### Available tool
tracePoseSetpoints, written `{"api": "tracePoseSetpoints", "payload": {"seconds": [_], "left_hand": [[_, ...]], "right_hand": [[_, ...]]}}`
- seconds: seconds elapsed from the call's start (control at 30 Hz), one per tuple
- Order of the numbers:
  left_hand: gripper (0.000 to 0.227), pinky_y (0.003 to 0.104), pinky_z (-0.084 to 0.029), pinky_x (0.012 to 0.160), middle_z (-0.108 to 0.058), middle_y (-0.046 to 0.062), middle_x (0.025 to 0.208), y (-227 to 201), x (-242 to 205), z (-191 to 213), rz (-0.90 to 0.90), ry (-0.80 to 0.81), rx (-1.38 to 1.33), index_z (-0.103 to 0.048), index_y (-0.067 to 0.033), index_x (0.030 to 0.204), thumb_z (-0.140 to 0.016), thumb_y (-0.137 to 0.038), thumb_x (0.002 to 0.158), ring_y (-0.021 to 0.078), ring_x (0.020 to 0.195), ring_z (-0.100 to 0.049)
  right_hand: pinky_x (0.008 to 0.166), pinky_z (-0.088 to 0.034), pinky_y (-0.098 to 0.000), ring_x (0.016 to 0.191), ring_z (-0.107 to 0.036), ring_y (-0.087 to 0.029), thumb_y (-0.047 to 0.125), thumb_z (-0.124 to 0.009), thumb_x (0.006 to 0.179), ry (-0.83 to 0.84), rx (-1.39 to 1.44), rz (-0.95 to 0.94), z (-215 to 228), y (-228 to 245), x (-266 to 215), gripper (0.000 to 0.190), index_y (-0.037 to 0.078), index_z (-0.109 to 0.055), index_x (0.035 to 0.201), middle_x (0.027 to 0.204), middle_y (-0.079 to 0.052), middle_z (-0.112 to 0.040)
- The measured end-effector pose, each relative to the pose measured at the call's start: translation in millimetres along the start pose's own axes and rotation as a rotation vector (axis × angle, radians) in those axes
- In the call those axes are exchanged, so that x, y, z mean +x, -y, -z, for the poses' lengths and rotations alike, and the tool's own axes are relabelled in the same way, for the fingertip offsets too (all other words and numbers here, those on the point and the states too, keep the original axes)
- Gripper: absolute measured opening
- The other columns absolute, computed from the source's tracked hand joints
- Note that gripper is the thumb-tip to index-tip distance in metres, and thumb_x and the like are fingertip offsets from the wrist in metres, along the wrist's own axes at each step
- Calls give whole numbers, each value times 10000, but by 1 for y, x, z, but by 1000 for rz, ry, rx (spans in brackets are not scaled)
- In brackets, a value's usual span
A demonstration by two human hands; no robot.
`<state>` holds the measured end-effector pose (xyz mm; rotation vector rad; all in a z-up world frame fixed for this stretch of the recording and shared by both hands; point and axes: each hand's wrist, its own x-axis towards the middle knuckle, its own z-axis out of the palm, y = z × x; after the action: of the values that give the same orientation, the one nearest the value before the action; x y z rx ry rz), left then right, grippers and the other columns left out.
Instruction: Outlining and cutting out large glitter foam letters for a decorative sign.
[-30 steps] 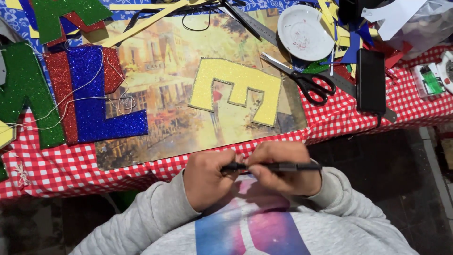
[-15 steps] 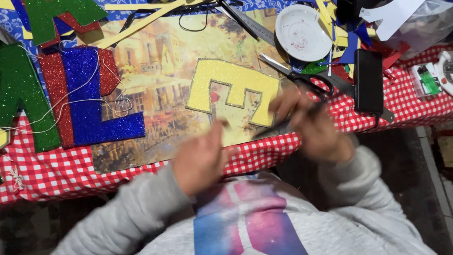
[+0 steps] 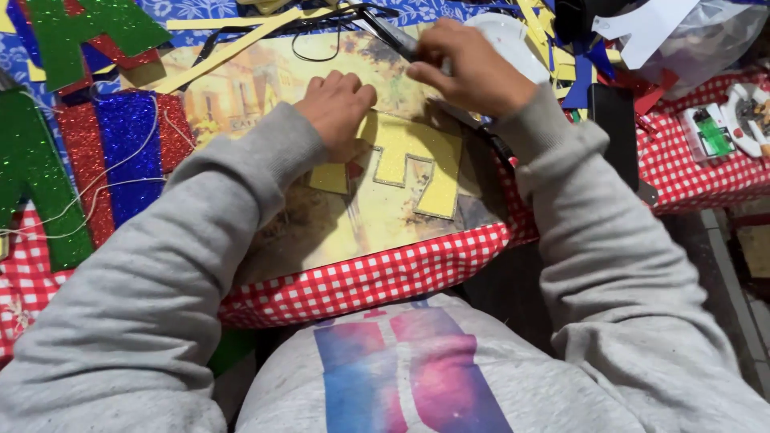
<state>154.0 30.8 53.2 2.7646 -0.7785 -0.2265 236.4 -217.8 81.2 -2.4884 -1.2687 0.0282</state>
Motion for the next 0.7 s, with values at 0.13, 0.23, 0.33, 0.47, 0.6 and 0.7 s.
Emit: {"api": "tracePoseSetpoints", "payload": {"seconds": [0.13, 0.23, 0.33, 0.47, 0.6, 0.7], "left_hand": [[572, 497, -387, 1009, -577, 181, 1187, 25, -11, -9, -6, 12, 7, -596, -42, 1234, -835, -274, 769, 353, 1181, -504], [547, 506, -379, 1003, -608, 152, 1204, 48, -24, -13, -36, -77, 26, -631, -78, 1226, -822, -268, 751, 346, 1205, -515], [489, 519, -379, 1002, -621, 135, 1222, 50, -40, -3, -17, -110, 57, -641, -104, 1232, -785, -283, 801, 339, 1201, -539], [520, 516, -411, 978, -653, 154, 1140, 36, -59, 16, 129, 25, 118, -615, -81, 1216, -778, -390, 831, 341, 1143, -596], [566, 499, -499, 901, -700, 188, 1028, 14, -92, 31, 301, 209, 122, -599, -38, 1130, -765, -496, 843, 376, 1020, -671], [558, 492, -545, 839, -707, 197, 991, -6, -112, 37, 342, 254, 89, -611, -38, 1086, -744, -535, 869, 391, 961, -692]], "right_hand": [[728, -477, -281, 813, -578, -138, 65, -776, 1070, -391, 381, -107, 18, 38, -82, 190, -4, -608, 1126, 902, -70, -598], [766, -539, -223, 878, -619, -88, -32, -787, 995, -716, 795, -149, 6, 55, -145, 304, 51, -544, 1159, 955, 11, -614], [622, -475, -206, 678, -577, -60, -26, -773, 1006, -774, 860, -329, -4, 67, -192, 243, 61, -547, 1027, 853, -16, -630], [661, -479, -212, 736, -580, -60, 55, -751, 1018, -722, 770, -496, -8, 75, -215, 144, 27, -615, 1058, 893, -9, -648], [652, -437, -203, 728, -549, -45, 87, -740, 1014, -621, 680, -579, -11, 83, -218, 130, -10, -702, 1092, 863, 1, -648], [628, -420, -204, 700, -533, -42, 79, -742, 1003, -616, 698, -563, -12, 86, -211, 133, -13, -712, 1093, 828, 9, -638]]}}
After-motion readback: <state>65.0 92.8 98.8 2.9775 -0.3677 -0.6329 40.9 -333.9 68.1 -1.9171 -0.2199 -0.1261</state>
